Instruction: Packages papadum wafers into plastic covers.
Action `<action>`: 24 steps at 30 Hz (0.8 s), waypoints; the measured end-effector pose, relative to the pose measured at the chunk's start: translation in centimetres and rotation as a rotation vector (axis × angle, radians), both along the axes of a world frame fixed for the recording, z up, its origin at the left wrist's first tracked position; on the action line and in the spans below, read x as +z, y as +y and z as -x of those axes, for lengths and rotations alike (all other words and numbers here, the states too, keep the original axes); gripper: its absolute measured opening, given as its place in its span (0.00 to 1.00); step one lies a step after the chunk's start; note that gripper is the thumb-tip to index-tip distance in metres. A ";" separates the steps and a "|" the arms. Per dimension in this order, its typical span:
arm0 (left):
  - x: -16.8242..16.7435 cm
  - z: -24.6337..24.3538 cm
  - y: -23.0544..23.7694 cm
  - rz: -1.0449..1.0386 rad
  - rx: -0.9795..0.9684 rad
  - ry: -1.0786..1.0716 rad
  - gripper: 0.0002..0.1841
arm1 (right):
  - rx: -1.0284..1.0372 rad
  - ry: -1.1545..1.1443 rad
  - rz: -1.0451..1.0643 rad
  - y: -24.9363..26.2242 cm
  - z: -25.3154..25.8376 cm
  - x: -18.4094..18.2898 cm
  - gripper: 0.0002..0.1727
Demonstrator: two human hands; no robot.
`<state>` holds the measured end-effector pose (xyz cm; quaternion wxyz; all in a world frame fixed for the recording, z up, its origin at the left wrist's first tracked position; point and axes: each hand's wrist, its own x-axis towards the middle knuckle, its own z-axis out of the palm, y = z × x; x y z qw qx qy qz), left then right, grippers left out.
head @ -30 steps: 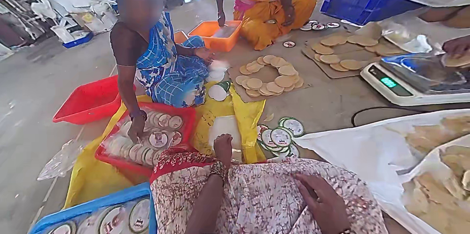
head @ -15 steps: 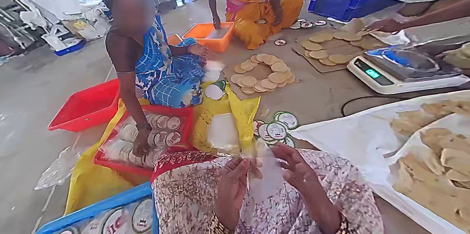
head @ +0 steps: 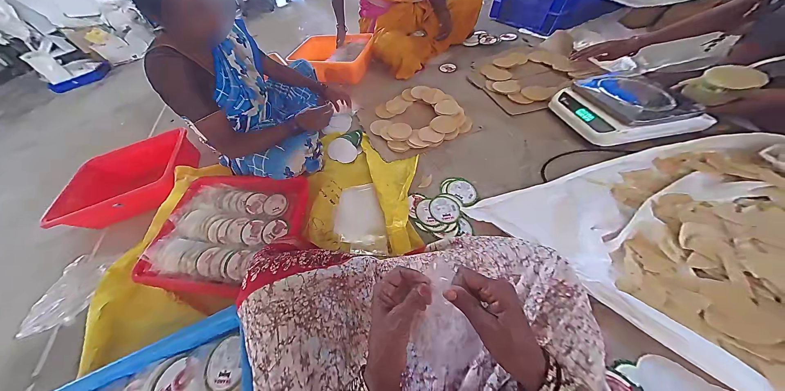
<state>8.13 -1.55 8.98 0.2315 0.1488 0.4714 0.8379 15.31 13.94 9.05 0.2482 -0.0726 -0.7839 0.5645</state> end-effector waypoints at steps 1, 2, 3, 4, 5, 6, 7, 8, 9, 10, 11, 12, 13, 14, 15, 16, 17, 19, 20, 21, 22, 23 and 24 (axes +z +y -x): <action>-0.2 0.1 0.1 -0.019 0.072 0.029 0.04 | 0.032 -0.021 0.084 0.2 -0.3 0.3 0.20; -0.2 0.3 0.1 -0.025 0.149 0.025 0.04 | 0.057 -0.048 0.161 0.5 -0.7 0.6 0.15; -0.1 0.5 0.1 -0.023 0.213 0.005 0.04 | 0.069 -0.070 0.230 0.7 -1.0 0.9 0.12; -0.1 0.8 0.0 0.004 0.255 -0.001 0.05 | 0.056 -0.080 0.286 0.9 -1.2 1.0 0.08; -0.2 1.0 -0.1 0.064 0.276 0.018 0.06 | 0.034 -0.075 0.308 1.0 -1.3 0.9 0.06; -0.3 1.1 -0.3 0.157 0.277 0.090 0.10 | 0.016 -0.062 0.261 1.1 -1.3 0.7 0.05; -0.5 1.3 -0.5 0.285 0.258 0.227 0.20 | 0.009 -0.050 0.136 1.4 -1.2 0.4 0.06; -0.6 1.6 -0.8 0.409 0.223 0.407 0.31 | 0.014 -0.036 -0.037 1.6 -1.2 0.2 0.11; -0.4 1.9 -1.0 0.518 0.189 0.597 0.39 | 0.031 -0.021 -0.220 1.8 -1.1 0.2 0.17; -0.1 2.3 -1.2 0.578 0.154 0.763 0.43 | 0.062 0.007 -0.373 1.9 -1.0 0.3 0.20; 0.3 2.6 -1.2 0.581 0.091 0.895 0.40 | 0.116 0.042 -0.478 1.9 -0.9 0.3 0.20; 0.8 2.9 -1.3 0.548 -0.017 0.991 0.36 | 0.176 0.072 -0.545 1.9 -0.7 0.3 0.19; 1.1 3.3 -1.3 0.488 -0.150 1.038 0.31 | 0.224 0.084 -0.584 1.8 -0.6 0.3 0.20; 1.3 3.8 -1.3 0.431 -0.289 1.030 0.29 | 0.242 0.088 -0.614 1.7 -0.4 0.4 0.21; 1.4 4.3 -1.4 0.396 -0.418 0.979 0.28 | 0.240 0.088 -0.631 1.7 -0.3 0.4 0.21; 1.3 4.7 -1.4 0.396 -0.514 0.909 0.29 | 0.235 0.073 -0.638 1.8 -0.1 0.3 0.23; 1.0 5.2 -1.3 0.391 -0.574 0.836 0.30 | 0.223 0.049 -0.616 2.0 0.0 0.3 0.25; 0.1 5.8 -0.9 0.375 -0.646 0.709 0.24 | 0.207 0.027 -0.501 2.5 0.5 0.3 0.24; -0.3 6.0 -0.7 0.391 -0.649 0.669 0.19 | 0.213 0.014 -0.418 2.9 0.8 0.3 0.25; -0.7 6.2 -0.4 0.423 -0.621 0.647 0.14 | 0.216 0.006 -0.330 3.4 1.3 0.1 0.27; -1.0 6.5 -0.2 0.466 -0.562 0.637 0.11 | 0.205 -0.008 -0.256 4.2 2.0 -0.1 0.29; -1.4 7.0 0.1 0.498 -0.485 0.632 0.09 | 0.159 -0.040 -0.207 5.2 2.9 -0.3 0.28; -1.9 7.8 0.3 0.516 -0.405 0.625 0.08 | 0.086 -0.094 -0.173 6.3 4.1 -0.8 0.27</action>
